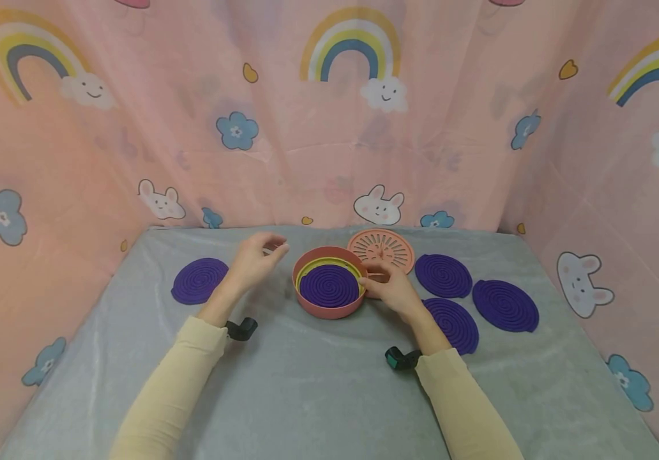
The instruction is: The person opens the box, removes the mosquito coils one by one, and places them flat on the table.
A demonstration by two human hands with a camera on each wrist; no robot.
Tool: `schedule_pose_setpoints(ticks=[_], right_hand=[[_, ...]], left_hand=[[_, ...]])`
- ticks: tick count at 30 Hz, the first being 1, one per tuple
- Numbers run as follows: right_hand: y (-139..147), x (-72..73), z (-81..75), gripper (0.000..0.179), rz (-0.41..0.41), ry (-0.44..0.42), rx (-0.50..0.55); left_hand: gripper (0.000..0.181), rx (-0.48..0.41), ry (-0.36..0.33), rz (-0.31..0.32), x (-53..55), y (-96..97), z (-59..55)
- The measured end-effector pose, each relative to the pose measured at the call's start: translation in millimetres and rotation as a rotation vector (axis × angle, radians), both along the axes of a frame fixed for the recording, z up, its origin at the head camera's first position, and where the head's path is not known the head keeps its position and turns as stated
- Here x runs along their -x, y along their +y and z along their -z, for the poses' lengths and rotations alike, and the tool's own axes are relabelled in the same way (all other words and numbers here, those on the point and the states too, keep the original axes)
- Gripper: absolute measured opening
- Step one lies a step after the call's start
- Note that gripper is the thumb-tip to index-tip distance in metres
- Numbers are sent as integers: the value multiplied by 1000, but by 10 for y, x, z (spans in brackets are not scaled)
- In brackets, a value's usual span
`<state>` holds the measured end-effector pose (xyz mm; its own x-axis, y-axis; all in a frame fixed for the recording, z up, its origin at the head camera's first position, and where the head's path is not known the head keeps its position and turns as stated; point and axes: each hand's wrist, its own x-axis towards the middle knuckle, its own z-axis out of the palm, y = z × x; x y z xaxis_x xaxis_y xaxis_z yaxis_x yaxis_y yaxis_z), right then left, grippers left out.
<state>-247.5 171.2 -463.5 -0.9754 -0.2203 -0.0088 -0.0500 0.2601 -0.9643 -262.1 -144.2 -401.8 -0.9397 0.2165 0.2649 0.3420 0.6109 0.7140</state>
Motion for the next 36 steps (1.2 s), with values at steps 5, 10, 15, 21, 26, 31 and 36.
schedule_pose_setpoints(ticks=[5, 10, 15, 21, 26, 31, 36], right_hand=[[-7, 17, 6, 44, 4, -2, -5], [-4, 20, 8, 44, 3, -1, 0], [0, 11, -8, 44, 7, -14, 16], [3, -14, -31, 44, -2, -7, 26], [1, -7, -22, 45, -12, -13, 30], [-5, -1, -22, 46, -14, -24, 37], [-18, -19, -58, 46, -16, -26, 35]], left_hand=[[31, -5, -3, 37, 13, 164, 2], [33, 8, -31, 70, 37, 338, -5], [35, 26, -60, 101, 86, 525, -11], [35, 54, -84, 147, 143, 708, 46], [36, 77, -112, 178, 191, 816, 124], [37, 85, -142, 197, 251, 874, 183], [36, 113, -187, 205, 310, 918, 264]])
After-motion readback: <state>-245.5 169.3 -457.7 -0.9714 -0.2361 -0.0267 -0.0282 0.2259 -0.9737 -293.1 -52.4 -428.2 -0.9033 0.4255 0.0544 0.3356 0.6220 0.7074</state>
